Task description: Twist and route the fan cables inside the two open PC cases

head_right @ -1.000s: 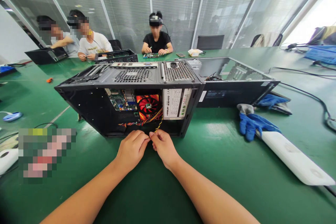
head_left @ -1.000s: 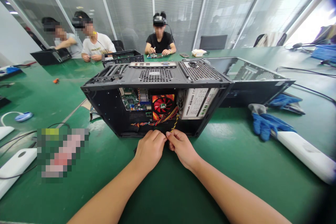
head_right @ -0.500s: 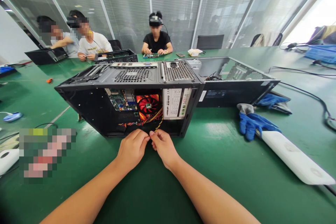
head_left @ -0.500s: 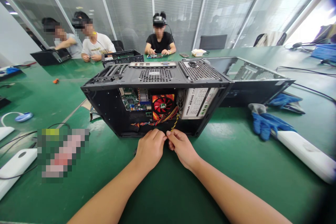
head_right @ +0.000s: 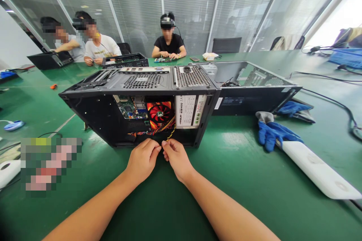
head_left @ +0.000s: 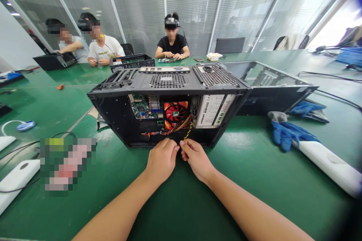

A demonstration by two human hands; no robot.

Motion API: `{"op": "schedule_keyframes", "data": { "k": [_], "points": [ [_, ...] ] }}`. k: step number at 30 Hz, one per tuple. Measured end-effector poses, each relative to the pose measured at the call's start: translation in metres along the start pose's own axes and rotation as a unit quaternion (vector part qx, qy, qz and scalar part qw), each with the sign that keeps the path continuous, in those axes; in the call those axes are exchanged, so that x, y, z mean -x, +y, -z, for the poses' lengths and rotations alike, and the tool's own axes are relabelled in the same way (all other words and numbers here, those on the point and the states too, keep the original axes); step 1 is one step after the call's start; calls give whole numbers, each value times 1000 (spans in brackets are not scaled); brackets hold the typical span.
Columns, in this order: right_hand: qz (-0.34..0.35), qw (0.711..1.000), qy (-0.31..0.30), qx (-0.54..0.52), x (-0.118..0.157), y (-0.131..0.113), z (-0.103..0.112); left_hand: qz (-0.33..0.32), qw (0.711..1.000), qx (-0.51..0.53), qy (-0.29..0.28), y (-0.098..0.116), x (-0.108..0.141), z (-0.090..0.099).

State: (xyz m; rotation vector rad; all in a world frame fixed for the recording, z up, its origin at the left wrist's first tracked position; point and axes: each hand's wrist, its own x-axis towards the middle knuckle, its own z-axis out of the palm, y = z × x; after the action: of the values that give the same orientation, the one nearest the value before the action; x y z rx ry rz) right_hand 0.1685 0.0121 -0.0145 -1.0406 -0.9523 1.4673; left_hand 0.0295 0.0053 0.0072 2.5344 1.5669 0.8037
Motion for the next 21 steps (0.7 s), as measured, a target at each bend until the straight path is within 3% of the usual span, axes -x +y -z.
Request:
{"op": "schedule_keyframes", "data": {
  "k": [15, 21],
  "points": [
    [5, 1000, -3, -1, -1, 2, 1, -63, 995, -62, 36, -2, 2, -2],
    [3, 1000, -2, 3, 0, 1, 1, -46, 995, -82, 17, 0, 0, -2]
  ]
}}
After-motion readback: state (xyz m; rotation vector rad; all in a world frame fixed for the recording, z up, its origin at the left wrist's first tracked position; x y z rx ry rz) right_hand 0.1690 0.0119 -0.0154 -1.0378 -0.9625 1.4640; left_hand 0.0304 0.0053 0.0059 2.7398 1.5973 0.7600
